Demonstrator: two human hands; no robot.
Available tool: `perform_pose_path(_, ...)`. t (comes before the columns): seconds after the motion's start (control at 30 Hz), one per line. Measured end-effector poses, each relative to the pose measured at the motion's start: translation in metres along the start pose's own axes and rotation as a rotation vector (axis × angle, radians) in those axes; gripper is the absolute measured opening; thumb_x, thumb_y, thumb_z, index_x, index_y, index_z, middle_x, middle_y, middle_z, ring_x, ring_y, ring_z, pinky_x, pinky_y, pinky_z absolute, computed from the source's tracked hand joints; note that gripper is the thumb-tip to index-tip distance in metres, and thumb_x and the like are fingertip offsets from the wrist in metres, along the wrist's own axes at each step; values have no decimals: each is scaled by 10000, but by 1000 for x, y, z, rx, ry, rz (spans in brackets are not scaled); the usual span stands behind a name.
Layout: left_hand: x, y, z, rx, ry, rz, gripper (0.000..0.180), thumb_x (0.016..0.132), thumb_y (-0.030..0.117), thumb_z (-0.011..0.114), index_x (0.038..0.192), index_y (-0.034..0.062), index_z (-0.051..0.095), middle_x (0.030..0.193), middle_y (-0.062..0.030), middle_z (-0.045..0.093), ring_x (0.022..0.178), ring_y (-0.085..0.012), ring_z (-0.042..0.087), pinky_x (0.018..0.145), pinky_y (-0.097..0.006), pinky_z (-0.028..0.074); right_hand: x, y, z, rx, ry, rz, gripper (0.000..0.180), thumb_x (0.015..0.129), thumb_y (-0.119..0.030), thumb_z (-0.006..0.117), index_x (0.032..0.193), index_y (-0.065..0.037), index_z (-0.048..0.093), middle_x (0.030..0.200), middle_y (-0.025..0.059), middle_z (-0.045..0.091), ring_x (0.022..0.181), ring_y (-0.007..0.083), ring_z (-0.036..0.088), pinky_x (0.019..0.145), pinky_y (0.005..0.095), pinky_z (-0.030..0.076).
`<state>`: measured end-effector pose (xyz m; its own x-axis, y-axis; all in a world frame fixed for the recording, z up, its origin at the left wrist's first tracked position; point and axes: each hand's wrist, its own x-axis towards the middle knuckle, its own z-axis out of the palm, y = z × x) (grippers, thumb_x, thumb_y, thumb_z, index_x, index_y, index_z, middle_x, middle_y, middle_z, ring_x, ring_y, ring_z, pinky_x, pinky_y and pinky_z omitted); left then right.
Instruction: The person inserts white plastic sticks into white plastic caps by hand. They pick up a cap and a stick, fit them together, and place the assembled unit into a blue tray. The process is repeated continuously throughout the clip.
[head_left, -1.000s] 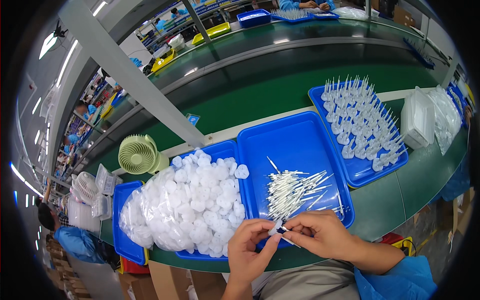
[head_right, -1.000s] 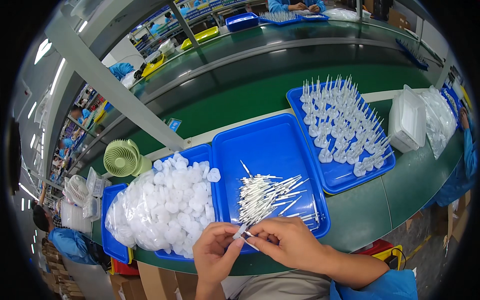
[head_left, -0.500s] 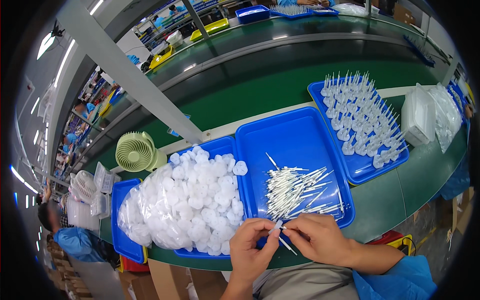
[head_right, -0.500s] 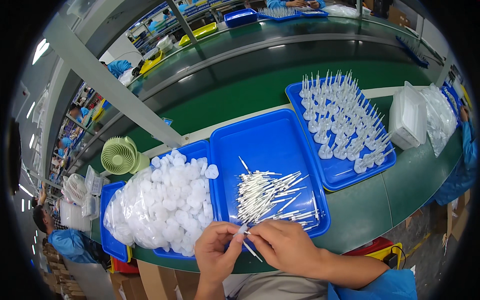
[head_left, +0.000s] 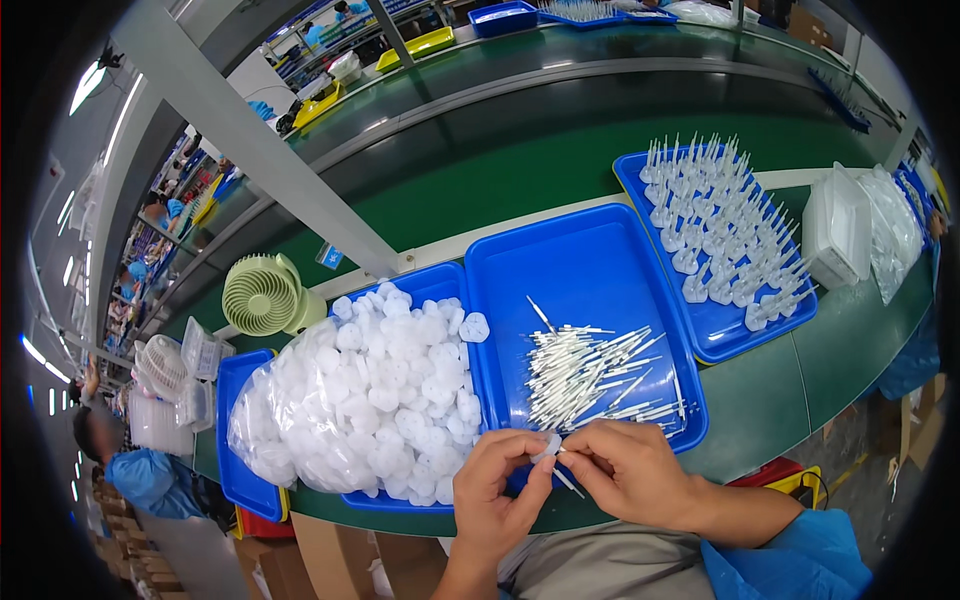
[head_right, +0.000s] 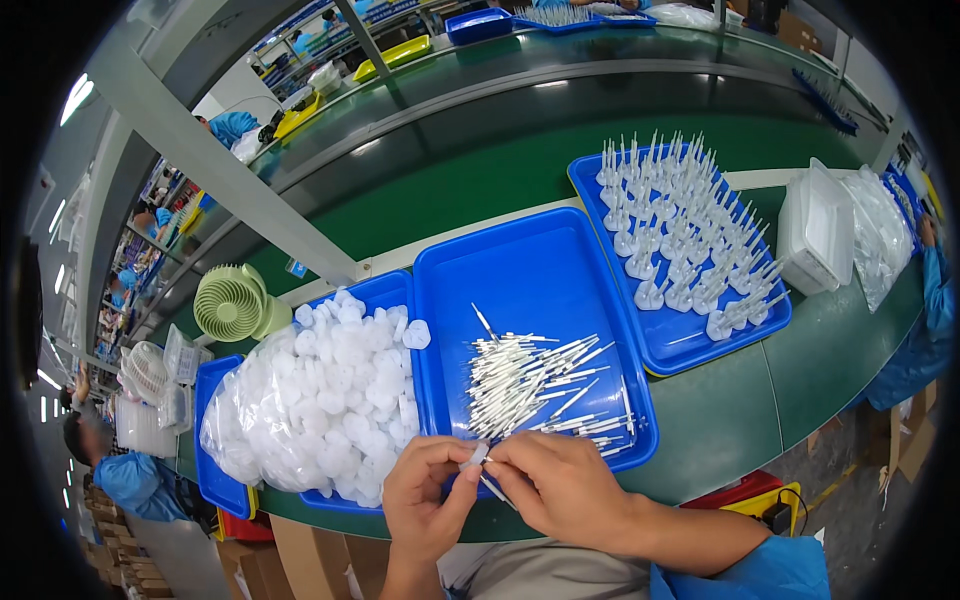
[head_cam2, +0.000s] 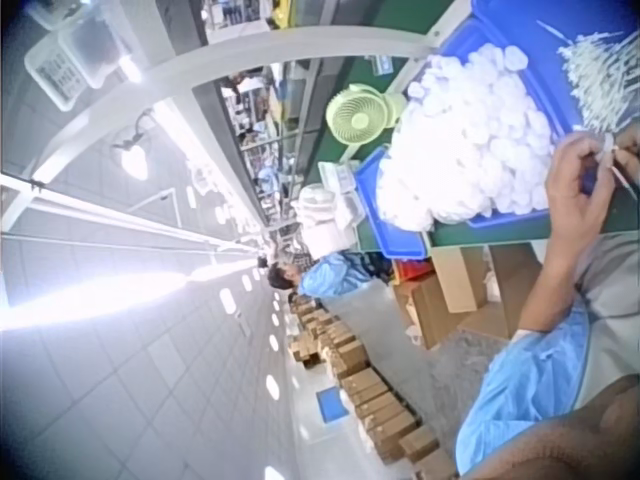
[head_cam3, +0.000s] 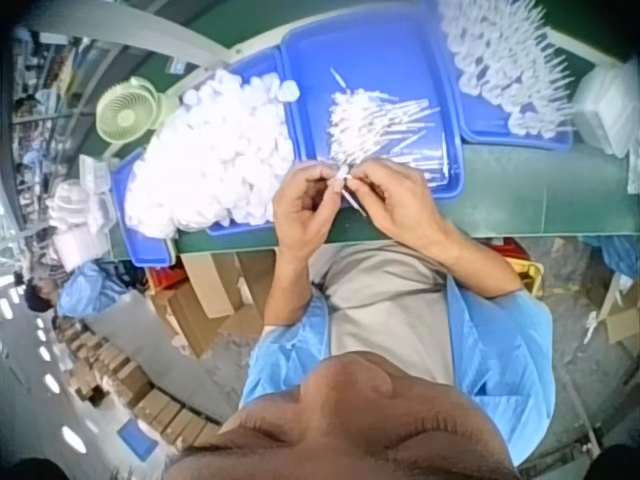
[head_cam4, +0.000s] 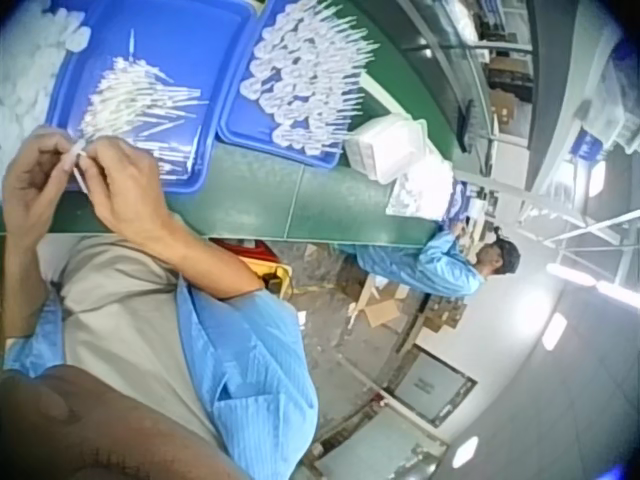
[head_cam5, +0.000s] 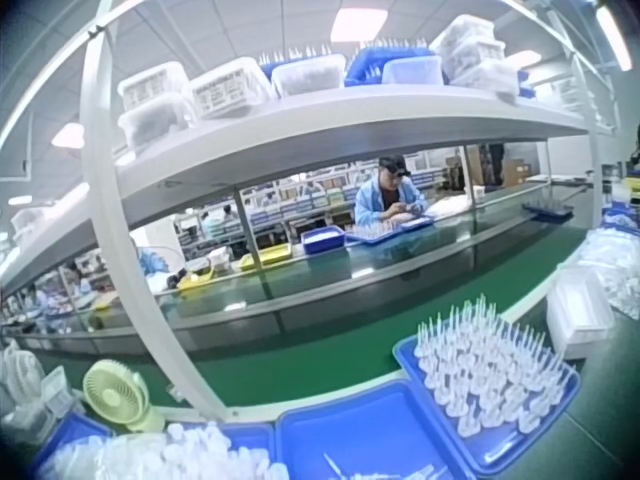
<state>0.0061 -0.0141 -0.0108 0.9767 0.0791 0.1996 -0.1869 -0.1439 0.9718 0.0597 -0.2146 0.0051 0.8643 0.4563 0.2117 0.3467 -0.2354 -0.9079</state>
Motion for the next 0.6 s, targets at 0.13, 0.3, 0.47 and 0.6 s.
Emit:
perform_pose_path(0.13, 3, -2, -2, -36, -10, 153, 239, 952, -174, 751, 1164, -79, 691, 1363, -225, 630, 1251, -344, 752, 1063, -411, 636, -1, 5, 2, -34, 46, -140, 117, 999, -72, 826, 1089, -31, 763, 889, 124, 746, 718, 305, 738, 616, 401, 565)
perform_pose_path(0.3, 5, 12, 5, -60, 61, 137, 279, 925, -156, 770, 1182, -80, 693, 1404, -255, 622, 1325, -390, 735, 1079, -436, 647, -3, 4, 0, -63, 55, -192, 190, 981, -74, 844, 1156, -27, 785, 929, 117, 763, 760, 297, 759, 648, 399, 588)
perform_pose_path(0.47, 9, 13, -7, 297, -68, 354, 362, 917, -151, 757, 1271, -97, 705, 1424, -278, 626, 1281, -378, 757, 1027, -416, 671, -6, 5, 0, -117, 43, -218, 214, 964, -69, 852, 1162, -17, 787, 955, 114, 770, 790, 300, 769, 668, 401, 607)
perform_pose_path(0.6, 9, 16, -6, 316, -60, 304, 343, 916, -145, 755, 1255, -101, 731, 1411, -274, 635, 1252, -357, 767, 1006, -400, 673, -6, 5, 0, -139, 49, -235, 216, 962, -76, 852, 1158, -14, 785, 972, 114, 774, 806, 303, 775, 676, 398, 617)
